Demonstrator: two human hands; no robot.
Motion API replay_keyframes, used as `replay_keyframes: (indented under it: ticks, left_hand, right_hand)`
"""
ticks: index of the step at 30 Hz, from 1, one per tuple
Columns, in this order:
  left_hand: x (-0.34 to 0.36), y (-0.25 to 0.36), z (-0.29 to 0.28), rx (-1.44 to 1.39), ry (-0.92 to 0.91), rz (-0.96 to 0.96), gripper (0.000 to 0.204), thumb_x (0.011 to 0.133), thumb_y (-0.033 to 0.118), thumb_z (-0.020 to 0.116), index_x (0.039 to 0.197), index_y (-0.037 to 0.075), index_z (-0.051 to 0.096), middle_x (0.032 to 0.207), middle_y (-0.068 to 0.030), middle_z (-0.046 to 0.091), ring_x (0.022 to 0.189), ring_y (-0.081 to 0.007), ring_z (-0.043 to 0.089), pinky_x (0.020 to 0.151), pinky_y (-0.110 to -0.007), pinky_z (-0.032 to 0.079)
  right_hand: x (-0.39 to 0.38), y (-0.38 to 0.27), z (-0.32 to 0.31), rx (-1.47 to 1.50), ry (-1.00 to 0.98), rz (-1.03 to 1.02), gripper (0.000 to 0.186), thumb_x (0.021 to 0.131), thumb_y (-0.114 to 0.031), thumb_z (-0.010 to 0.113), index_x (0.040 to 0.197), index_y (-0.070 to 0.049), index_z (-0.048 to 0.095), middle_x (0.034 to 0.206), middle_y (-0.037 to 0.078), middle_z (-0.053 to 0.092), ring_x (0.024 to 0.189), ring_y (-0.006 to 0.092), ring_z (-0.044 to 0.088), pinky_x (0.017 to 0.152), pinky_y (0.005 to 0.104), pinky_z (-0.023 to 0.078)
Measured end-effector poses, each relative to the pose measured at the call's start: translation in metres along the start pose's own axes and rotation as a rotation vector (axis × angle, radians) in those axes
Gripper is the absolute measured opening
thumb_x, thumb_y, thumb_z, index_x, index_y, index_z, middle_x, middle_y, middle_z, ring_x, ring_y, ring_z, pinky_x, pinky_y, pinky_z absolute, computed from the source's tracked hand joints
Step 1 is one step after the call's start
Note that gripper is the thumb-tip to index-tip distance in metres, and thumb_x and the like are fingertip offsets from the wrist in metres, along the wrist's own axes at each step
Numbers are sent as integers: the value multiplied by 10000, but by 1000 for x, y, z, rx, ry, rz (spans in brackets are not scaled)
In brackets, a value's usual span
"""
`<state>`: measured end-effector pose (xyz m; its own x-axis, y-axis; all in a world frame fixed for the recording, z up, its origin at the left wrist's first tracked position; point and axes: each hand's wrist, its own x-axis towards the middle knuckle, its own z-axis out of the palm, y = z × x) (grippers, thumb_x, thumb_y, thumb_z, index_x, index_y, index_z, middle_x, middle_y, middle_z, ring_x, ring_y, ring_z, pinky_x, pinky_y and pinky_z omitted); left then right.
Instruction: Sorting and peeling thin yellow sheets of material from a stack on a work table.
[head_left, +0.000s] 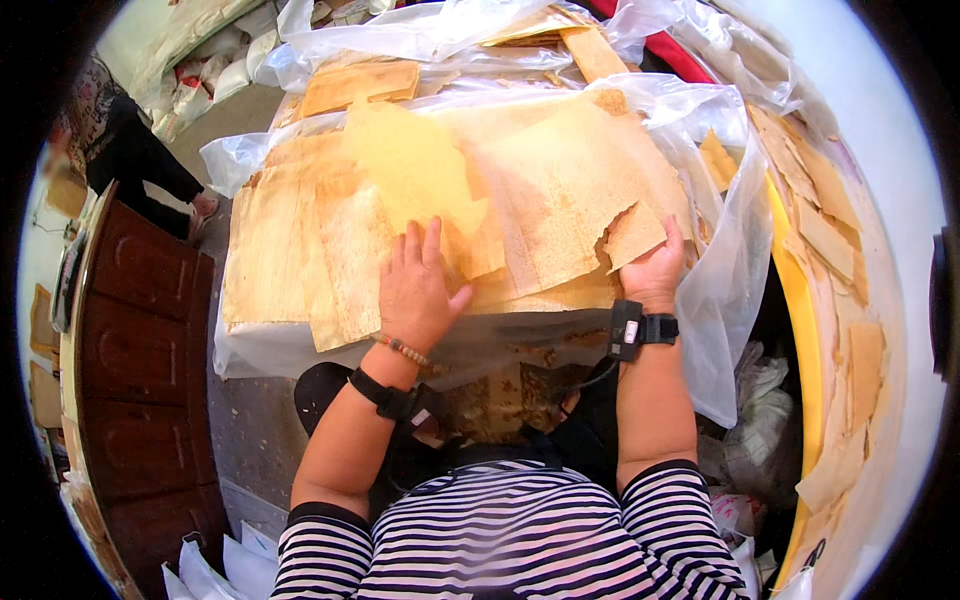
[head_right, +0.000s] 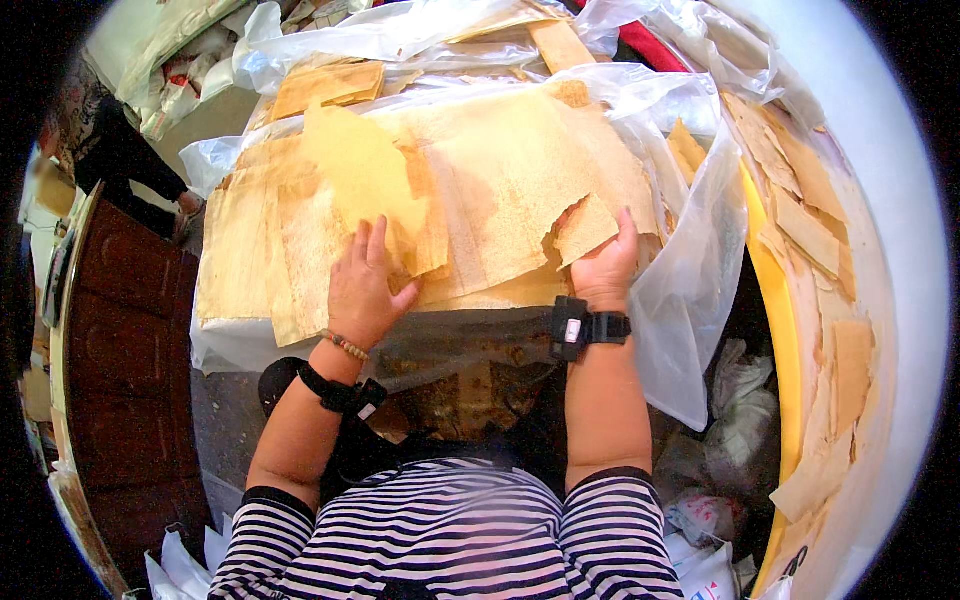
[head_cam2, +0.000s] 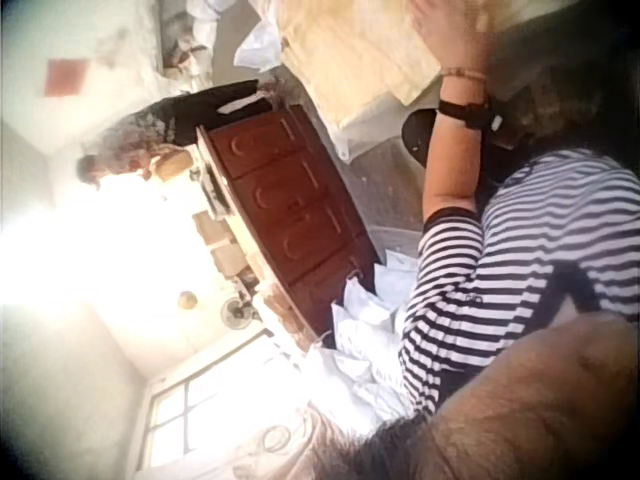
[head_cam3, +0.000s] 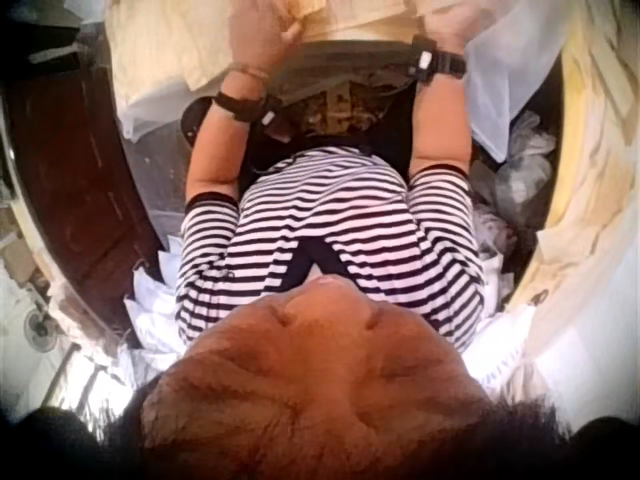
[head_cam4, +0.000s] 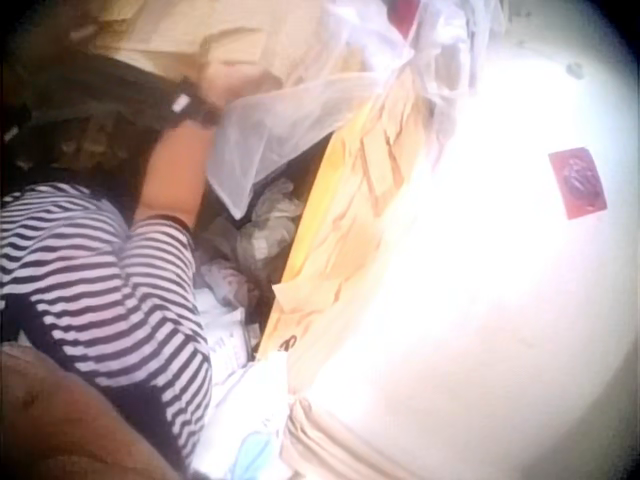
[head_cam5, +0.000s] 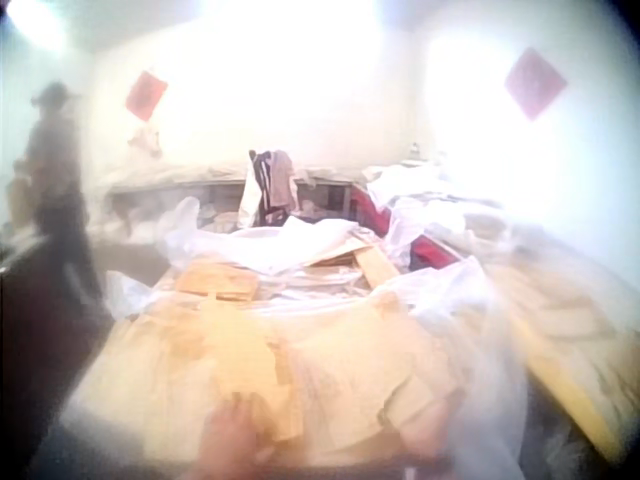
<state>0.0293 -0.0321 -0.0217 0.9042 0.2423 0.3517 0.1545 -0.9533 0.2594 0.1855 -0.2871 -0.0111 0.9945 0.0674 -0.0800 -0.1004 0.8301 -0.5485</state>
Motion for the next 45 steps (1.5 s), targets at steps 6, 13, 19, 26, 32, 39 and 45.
replay_keyframes:
  ticks: [6,13,19,26,32,39,45]
  left_hand:
    - [5,-13,8,-126,-85,-69,862,798,405,735,1451,1,345,1375,-227,501,1263,-383,481,975,-448,442]
    - [32,20,15,216,93,-137,1083,771,605,718,1505,-11,213,1434,-335,382,1320,-452,408,1071,-480,378]
    - [49,26,35,181,-46,-313,1002,801,595,671,1487,-16,270,1443,-319,379,1318,-455,407,1056,-504,379]
    - [52,41,15,443,-32,-218,956,805,591,660,1433,-62,354,1317,-269,516,1210,-387,524,976,-444,465]
    - [66,22,5,259,-271,-276,961,800,527,693,1466,-47,303,1280,-273,538,1141,-381,571,938,-430,497]
    - [55,6,26,367,-68,-171,465,932,265,547,1300,-17,510,1077,-226,649,961,-345,657,790,-435,549]
    - [62,-16,-42,-92,479,-213,280,986,250,514,862,50,667,681,-202,630,642,-396,620,548,-465,470]
  right_hand:
    - [25,-6,-32,75,142,34,515,1011,-360,434,1418,-45,418,1417,139,503,1300,342,464,1128,510,314]
    - [25,-10,-31,121,130,101,473,1030,-290,436,1410,-9,418,1442,152,477,1317,336,451,1137,494,311]
    - [29,-3,-39,87,46,9,465,1034,-277,441,1413,-8,412,1429,155,485,1324,329,447,1134,491,323]
    - [26,-4,-37,117,35,36,461,1033,-268,446,1421,-24,406,1423,139,491,1314,313,463,1129,476,335]
    - [26,-2,-42,91,9,9,434,1025,-253,473,1389,-20,434,1379,132,523,1264,305,504,1094,467,384]
    - [23,-6,-41,115,11,45,448,1030,-256,455,1415,-30,415,1405,135,513,1298,302,486,1110,467,370]
    - [29,-1,-44,89,76,23,449,1021,-278,483,1393,-29,441,1393,127,523,1277,295,505,1095,458,389]
